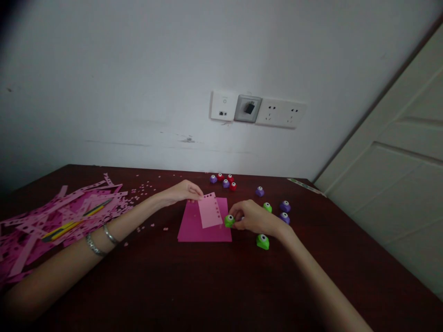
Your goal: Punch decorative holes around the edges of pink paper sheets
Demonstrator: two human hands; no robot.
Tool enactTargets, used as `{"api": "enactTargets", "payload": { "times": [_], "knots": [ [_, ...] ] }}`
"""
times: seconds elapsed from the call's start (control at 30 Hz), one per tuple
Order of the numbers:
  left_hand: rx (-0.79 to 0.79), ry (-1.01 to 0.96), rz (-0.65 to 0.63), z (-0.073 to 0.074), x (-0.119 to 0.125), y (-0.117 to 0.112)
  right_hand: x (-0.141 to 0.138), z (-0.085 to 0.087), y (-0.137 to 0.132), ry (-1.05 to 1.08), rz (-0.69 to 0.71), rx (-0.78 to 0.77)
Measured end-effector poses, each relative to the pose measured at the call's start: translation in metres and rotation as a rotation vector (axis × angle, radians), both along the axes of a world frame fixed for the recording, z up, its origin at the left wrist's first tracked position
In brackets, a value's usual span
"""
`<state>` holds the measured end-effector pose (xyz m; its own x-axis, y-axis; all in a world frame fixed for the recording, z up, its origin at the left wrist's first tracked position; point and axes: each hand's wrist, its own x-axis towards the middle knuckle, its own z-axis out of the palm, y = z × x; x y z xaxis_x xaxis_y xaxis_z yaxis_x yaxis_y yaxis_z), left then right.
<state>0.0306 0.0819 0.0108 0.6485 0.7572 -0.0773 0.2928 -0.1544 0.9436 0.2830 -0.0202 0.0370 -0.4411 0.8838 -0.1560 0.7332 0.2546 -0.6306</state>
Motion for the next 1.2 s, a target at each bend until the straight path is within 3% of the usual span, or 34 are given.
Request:
{"api": "enactTargets", "payload": {
  "times": [0.27, 1.2],
  "knots": [
    [0.004, 0.033, -0.044, -0.011, 0.001, 0.002, -0.005, -0.005, 0.002, -0.029, 0.037, 0.013],
    [-0.038, 0.019, -0.027, -0.016, 0.005, -0.001, -0.014, -0.007, -0.001, -0.057, 0.057, 0.001]
  ]
}}
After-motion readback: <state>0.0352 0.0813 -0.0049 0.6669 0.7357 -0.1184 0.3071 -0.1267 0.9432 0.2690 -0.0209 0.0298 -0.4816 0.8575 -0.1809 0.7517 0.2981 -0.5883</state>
